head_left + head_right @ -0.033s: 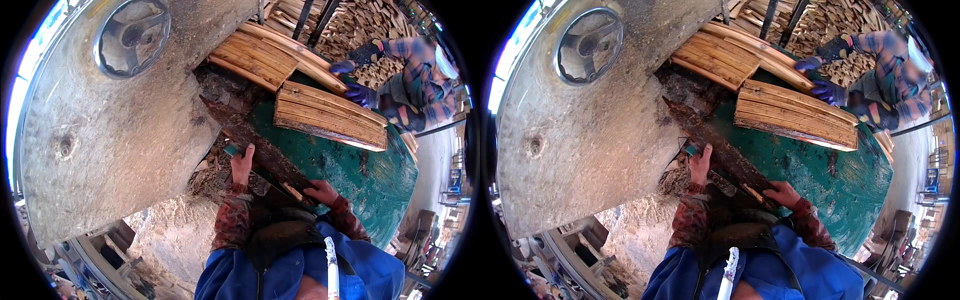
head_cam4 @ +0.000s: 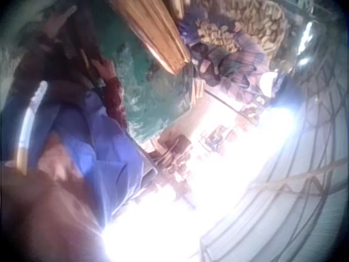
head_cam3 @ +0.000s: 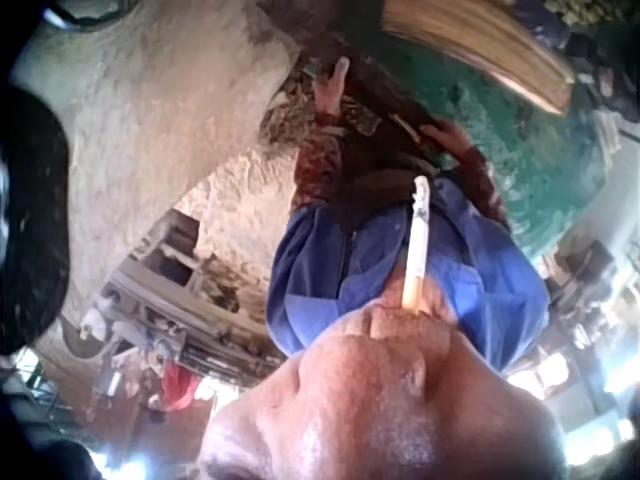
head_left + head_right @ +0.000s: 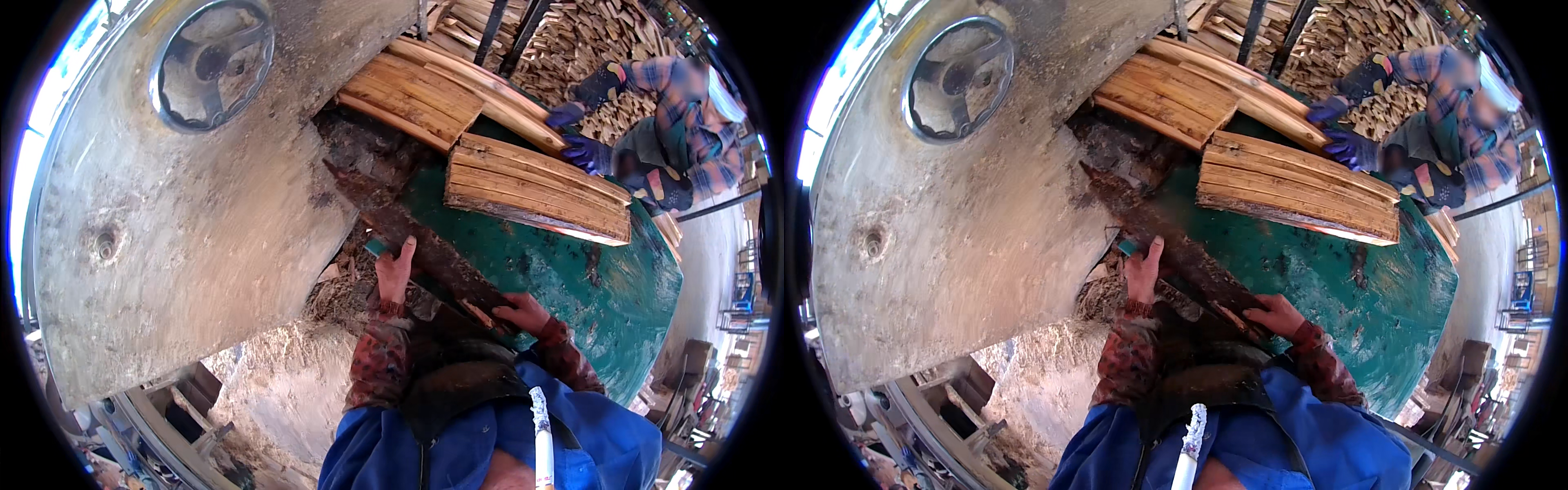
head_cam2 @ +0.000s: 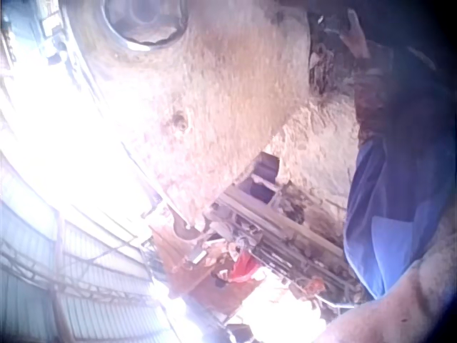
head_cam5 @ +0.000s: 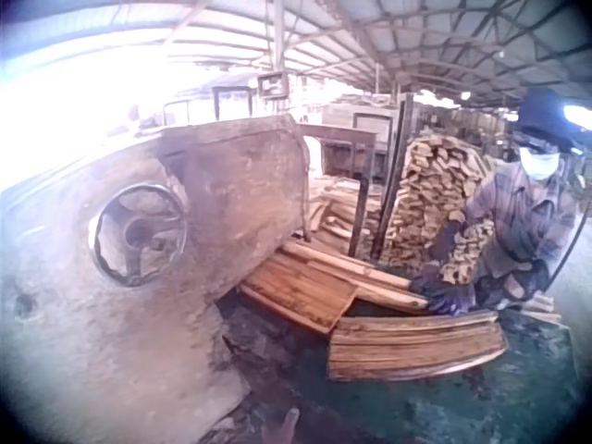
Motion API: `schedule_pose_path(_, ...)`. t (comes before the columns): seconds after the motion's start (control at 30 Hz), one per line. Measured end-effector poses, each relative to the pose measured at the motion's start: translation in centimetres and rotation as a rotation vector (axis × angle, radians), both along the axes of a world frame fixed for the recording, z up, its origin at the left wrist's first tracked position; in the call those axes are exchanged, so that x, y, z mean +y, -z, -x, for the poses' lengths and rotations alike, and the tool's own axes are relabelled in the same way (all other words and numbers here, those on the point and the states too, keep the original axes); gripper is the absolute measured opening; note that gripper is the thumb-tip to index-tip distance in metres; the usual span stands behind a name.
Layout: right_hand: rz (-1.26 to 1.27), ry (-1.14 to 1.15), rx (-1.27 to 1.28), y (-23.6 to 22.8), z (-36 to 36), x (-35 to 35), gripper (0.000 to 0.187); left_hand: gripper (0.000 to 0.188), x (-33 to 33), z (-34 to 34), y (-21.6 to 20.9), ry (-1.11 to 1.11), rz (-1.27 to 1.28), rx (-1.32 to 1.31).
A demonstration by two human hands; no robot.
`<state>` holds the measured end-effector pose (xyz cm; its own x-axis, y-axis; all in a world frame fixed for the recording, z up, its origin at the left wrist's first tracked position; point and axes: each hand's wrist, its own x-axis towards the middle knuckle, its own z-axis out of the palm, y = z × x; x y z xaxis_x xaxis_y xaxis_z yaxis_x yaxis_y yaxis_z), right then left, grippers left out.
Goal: The person picks up split wooden planks from a green workbench and places them into a black wheelbarrow. The person handles the wood by hand, stacking the pieces vertically inside the wheelbarrow.
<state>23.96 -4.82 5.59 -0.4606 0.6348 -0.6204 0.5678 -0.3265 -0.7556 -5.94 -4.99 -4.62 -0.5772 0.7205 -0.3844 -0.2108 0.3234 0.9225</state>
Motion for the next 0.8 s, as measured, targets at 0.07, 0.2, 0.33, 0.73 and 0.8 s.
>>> schedule_pose_path(0.07, -0.08, -0.063, -0.024, 1.5, -0.2, 0.4, 0.03, 0.057, 0.3, -0.4, -1.5, -0.005, 0.014, 0.099)
schedule_pose_path(0.2, -0.391, -0.231, -0.17, 1.5, -0.5, 1.0, 0.027, 0.047, 1.4, -1.5, -2.7, -0.132, -0.181, 0.005)
schedule_pose_path(0.33, -0.725, -0.184, -0.233, 0.3, -0.2, 0.3, 0.026, 0.043, 1.2, -0.8, -0.2, -0.061, -0.046, 0.083)
schedule_pose_path(0.73, -0.893, -0.181, -0.12, 0.3, 6.9, -0.5, 0.07, 0.051, 2.0, -0.5, -0.4, 0.033, 0.046, 0.12)
schedule_pose_path(0.8, -0.915, -0.18, -0.133, 0.5, 7.8, -0.7, 0.072, 0.05, 1.9, -0.4, 0.4, 0.04, 0.041, 0.098)
